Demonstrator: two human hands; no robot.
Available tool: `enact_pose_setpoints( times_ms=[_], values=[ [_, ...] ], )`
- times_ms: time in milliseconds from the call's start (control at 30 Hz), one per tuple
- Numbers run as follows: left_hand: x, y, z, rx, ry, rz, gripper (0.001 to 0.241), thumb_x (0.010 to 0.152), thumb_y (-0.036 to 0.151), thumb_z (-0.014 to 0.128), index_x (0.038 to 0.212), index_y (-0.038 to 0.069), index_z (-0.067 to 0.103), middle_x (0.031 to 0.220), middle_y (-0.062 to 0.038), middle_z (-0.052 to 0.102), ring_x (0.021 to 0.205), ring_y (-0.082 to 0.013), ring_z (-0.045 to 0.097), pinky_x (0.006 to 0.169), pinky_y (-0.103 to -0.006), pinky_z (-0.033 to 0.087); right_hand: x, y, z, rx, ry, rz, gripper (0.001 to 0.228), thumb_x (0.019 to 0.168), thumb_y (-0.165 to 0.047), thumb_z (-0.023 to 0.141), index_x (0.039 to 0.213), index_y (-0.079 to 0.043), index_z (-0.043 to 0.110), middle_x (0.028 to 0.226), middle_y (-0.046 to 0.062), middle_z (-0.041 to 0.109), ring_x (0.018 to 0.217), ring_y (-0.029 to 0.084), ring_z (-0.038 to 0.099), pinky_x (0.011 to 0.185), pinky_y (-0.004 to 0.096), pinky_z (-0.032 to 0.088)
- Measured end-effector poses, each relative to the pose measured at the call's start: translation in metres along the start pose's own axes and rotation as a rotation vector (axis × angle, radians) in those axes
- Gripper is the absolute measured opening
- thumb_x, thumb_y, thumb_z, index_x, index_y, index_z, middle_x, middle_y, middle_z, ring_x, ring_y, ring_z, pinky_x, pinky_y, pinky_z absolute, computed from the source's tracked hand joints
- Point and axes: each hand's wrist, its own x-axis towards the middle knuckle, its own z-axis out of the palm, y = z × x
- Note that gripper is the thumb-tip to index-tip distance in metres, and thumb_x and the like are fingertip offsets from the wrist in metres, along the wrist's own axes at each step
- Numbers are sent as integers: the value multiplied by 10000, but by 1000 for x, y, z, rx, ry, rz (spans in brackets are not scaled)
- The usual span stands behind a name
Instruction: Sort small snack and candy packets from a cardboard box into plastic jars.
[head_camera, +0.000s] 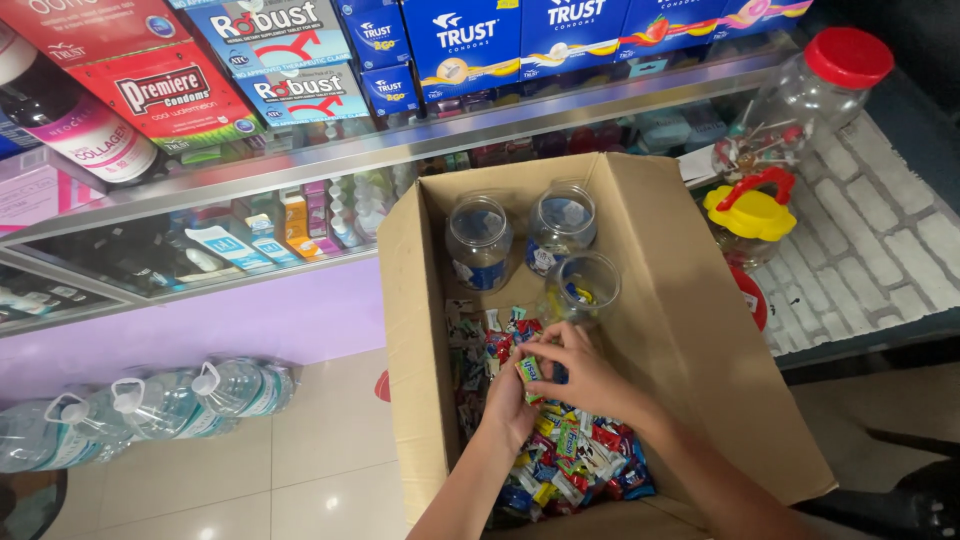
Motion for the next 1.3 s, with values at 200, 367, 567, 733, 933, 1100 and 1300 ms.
enact_pose_setpoints(
  times_ms=[200, 367, 567, 733, 933, 1100, 1300],
  values=[
    [8, -16, -13, -84, -27, 32, 385, 1078, 323, 378, 1300, 191, 664, 1183, -31, 658, 1057, -166, 589, 968, -430, 450, -7, -9, 5, 78, -13, 115, 411, 762, -252, 837, 1132, -110, 730, 1247, 67, 530, 1183, 261, 484, 1015, 391, 423],
    [105, -75, -84, -318, -52, 182, 367, 1153, 296, 434, 1389, 125, 656, 1094, -34, 573, 969, -181, 536, 944, -399, 459, -9, 32, 6, 216, -78, 219, 242, 887, -217, 772, 1057, -55, 716, 1054, 69, 693, 1033, 191, 633, 907, 350, 526],
    [-5, -5, -8, -333, 137, 180, 457, 1089, 394, 272, 1380, 250, 594, 1217, -22, 691, 1059, -167, 648, 939, -346, 491, -7, 87, -24, 569, 160, 391, 274, 1003, -195, 593, 1203, -34, 691, 1026, 25, 774, 843, 103, 708, 787, 267, 592],
    [3, -5, -18, -288, 148, 153, 450, 1088, 422, 287, 1411, 286, 569, 1116, -22, 651, 923, -149, 593, 812, -307, 467, -11, 110, -43, 746, 321, 325, 307, 1009, -148, 629, 1266, 16, 664, 1007, 107, 735, 878, 127, 700, 832, 291, 595],
    [-3, -2, -16, -412, -13, 182, 423, 1053, 375, 468, 1358, 152, 658, 898, -23, 557, 703, -94, 495, 635, -217, 501, 2, 118, -61, 758, 415, 389, 314, 963, -80, 643, 1263, 13, 635, 1083, 77, 714, 885, 140, 713, 835, 289, 588],
    [-15, 8, -7, -370, 26, 201, 389, 1027, 330, 577, 1337, 114, 672, 1011, -16, 633, 773, -75, 539, 728, -205, 528, 27, 122, -76, 606, 470, 383, 235, 988, -116, 652, 1198, -21, 696, 1021, 65, 732, 830, 117, 696, 762, 266, 595],
    [-25, 16, 0, -294, 103, 221, 395, 984, 246, 608, 1363, 138, 637, 1186, 20, 676, 941, -88, 604, 878, -209, 540, 33, 130, -62, 567, 558, 325, 201, 1054, -164, 634, 1169, -25, 722, 1010, 10, 711, 837, 37, 630, 702, 204, 529]
  ],
)
